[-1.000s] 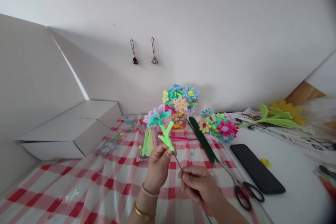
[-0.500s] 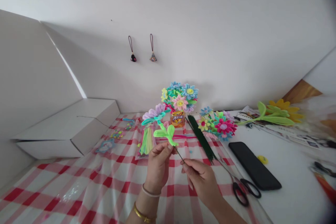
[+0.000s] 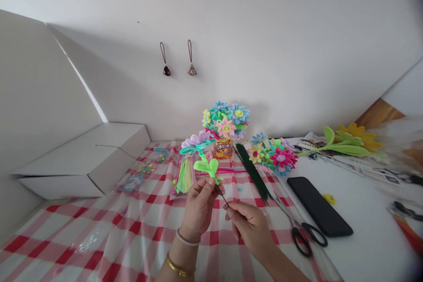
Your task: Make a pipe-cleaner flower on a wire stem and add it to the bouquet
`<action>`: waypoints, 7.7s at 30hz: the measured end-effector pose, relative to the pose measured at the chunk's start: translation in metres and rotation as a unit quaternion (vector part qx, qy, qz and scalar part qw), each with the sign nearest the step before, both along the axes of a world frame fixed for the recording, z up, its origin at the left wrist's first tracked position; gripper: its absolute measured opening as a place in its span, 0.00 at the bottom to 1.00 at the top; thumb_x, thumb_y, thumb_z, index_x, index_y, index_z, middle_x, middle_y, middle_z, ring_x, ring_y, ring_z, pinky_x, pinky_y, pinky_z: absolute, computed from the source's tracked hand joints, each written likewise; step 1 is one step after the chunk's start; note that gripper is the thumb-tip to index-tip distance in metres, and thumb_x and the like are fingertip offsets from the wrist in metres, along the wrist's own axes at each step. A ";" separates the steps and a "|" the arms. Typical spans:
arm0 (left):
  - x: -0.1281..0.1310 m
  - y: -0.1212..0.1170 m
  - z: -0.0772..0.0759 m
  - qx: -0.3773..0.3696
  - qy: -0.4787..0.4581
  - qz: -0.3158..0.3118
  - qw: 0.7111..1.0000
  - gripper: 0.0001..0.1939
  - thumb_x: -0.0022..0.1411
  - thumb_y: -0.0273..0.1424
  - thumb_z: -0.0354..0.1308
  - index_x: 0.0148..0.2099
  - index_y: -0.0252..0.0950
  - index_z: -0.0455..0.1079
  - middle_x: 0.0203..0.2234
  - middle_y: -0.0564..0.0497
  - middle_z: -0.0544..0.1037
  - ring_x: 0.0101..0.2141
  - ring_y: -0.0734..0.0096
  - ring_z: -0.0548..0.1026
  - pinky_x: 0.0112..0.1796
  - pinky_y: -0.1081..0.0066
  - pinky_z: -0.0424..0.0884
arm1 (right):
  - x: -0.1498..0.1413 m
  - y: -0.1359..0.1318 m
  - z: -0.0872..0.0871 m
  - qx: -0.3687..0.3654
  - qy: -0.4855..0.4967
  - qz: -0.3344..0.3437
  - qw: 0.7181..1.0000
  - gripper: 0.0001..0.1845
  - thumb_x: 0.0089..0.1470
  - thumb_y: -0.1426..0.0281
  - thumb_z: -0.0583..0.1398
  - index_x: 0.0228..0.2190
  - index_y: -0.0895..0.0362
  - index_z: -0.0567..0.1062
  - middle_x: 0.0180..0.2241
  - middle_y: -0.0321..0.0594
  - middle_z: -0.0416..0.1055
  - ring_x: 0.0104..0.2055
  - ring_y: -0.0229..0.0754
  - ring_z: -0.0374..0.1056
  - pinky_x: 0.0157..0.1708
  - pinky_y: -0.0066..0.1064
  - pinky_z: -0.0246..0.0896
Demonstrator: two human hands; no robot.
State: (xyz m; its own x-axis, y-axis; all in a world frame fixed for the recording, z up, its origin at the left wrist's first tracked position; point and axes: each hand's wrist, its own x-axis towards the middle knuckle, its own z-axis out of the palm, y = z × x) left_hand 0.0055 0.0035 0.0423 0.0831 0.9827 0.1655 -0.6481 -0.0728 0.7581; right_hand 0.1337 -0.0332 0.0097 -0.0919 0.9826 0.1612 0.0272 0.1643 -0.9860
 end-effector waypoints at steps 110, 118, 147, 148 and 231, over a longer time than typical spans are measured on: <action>0.045 -0.024 -0.006 -0.001 0.262 0.113 0.958 0.07 0.51 0.31 0.59 0.26 0.33 0.69 0.22 0.54 0.70 0.24 0.79 0.67 0.25 0.78 0.63 | 0.017 0.001 0.015 0.116 0.020 -0.142 0.983 0.12 0.51 0.68 0.56 0.39 0.56 0.73 0.35 0.42 0.70 0.35 0.40 0.68 0.31 0.31 0.67; 0.039 -0.023 -0.004 -0.048 0.250 0.025 0.967 0.10 0.54 0.34 0.56 0.28 0.33 0.71 0.14 0.57 0.64 0.17 0.82 0.58 0.19 0.78 0.54 | 0.022 0.000 0.012 0.264 -0.173 -0.171 0.934 0.15 0.53 0.75 0.53 0.42 0.56 0.72 0.30 0.40 0.66 0.30 0.37 0.66 0.29 0.29 0.64; 0.025 -0.012 -0.002 0.027 0.153 -0.007 0.988 0.11 0.54 0.36 0.57 0.26 0.34 0.64 0.16 0.57 0.66 0.20 0.79 0.65 0.25 0.75 0.61 | 0.020 -0.001 0.021 -0.046 0.181 -0.019 0.982 0.11 0.46 0.67 0.62 0.33 0.56 0.72 0.29 0.38 0.71 0.32 0.38 0.67 0.35 0.32 0.62; 0.024 -0.012 -0.001 0.048 0.167 -0.025 0.985 0.11 0.55 0.35 0.56 0.26 0.33 0.64 0.17 0.55 0.68 0.22 0.77 0.66 0.28 0.74 0.63 | 0.022 0.000 0.022 -0.036 0.184 -0.028 0.982 0.10 0.47 0.66 0.61 0.33 0.57 0.72 0.29 0.38 0.70 0.31 0.37 0.66 0.34 0.31 0.61; 0.036 -0.005 0.014 0.091 -0.024 0.104 0.990 0.06 0.52 0.30 0.59 0.24 0.35 0.71 0.19 0.54 0.72 0.24 0.74 0.69 0.30 0.71 0.65 | 0.013 0.005 0.027 0.042 0.181 -0.035 0.982 0.10 0.51 0.65 0.58 0.34 0.56 0.74 0.17 0.29 0.55 0.14 0.26 0.47 0.11 0.20 0.43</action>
